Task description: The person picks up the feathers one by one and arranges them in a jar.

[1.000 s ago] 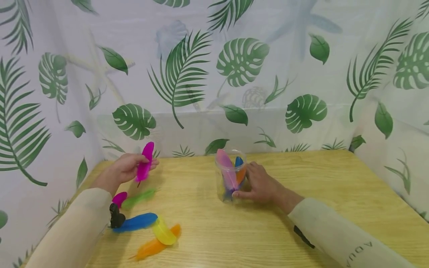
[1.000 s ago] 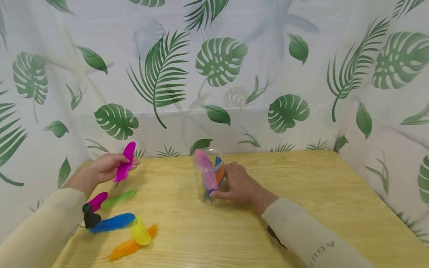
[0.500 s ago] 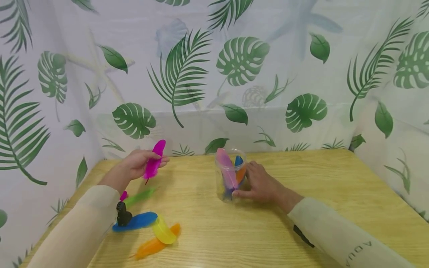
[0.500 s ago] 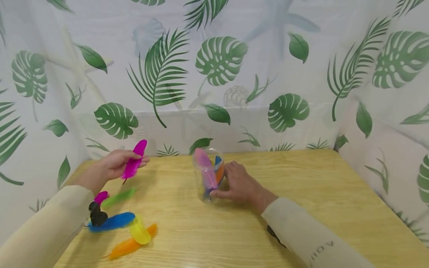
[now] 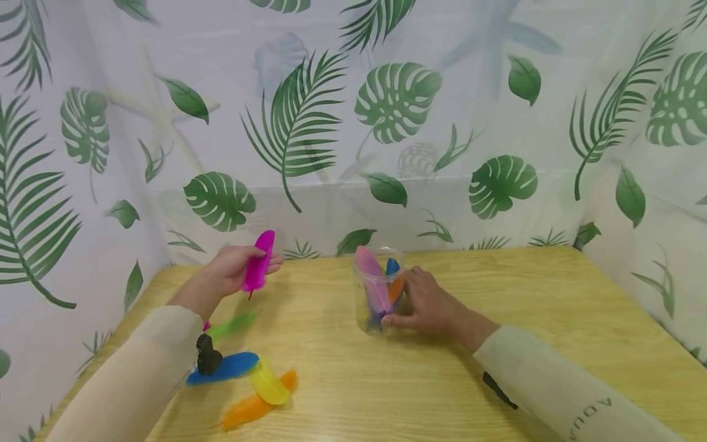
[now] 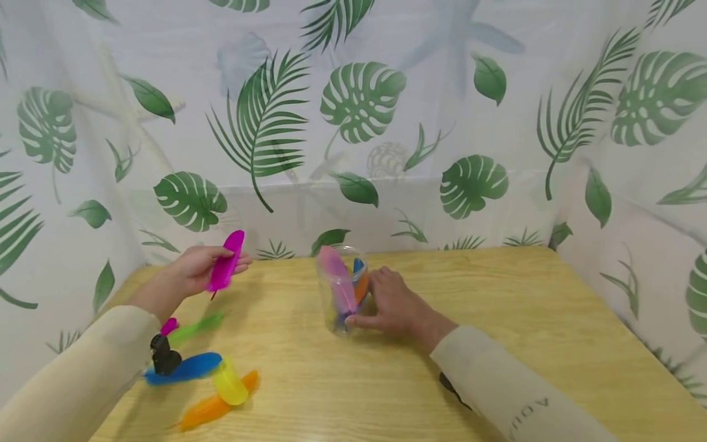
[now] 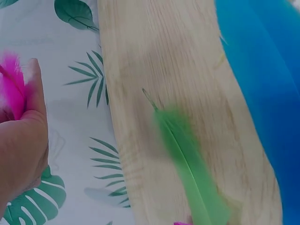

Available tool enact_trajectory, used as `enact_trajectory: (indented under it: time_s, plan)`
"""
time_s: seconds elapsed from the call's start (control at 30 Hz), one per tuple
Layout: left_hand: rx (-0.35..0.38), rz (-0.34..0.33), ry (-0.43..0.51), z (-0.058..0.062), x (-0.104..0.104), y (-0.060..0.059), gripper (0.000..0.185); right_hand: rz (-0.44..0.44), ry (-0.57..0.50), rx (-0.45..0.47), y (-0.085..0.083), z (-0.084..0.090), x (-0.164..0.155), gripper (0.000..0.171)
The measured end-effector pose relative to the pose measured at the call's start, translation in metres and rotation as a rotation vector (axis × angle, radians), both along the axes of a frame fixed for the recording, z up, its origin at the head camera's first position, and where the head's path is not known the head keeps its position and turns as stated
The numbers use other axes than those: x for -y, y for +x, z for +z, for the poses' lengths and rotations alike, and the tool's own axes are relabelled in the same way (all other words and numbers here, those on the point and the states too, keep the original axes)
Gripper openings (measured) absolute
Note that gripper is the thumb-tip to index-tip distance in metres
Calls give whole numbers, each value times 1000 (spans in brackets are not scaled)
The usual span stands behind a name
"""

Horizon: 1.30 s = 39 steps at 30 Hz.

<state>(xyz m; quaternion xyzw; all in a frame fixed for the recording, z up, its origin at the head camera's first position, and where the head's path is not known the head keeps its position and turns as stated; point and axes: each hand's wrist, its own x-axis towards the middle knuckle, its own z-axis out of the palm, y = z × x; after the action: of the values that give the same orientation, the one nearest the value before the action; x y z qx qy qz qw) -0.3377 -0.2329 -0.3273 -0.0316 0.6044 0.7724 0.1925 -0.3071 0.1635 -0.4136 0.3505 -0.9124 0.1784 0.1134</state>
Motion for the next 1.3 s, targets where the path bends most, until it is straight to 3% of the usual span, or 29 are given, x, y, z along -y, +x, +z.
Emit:
enact_trajectory:
  time_s: [0.13,0.57,0.93,1.07,1.3]
  plan:
    - [18,14,-25,2,-11,-1,57,-1,-1,-3,1,-1,0,83]
    - [7,31,32,11,-41,4,55,-14,-1,4,-1,-1,0,86]
    - [-29,-64,139,23,-69,3,57,-2,-14,-6,1,-2,-1,84]
    - [-62,-51,163,29,-85,2,54,11,-16,-22,0,-3,-2,78]
    - [-136,38,259,41,-109,1,52,27,-22,-48,0,-2,-1,73]
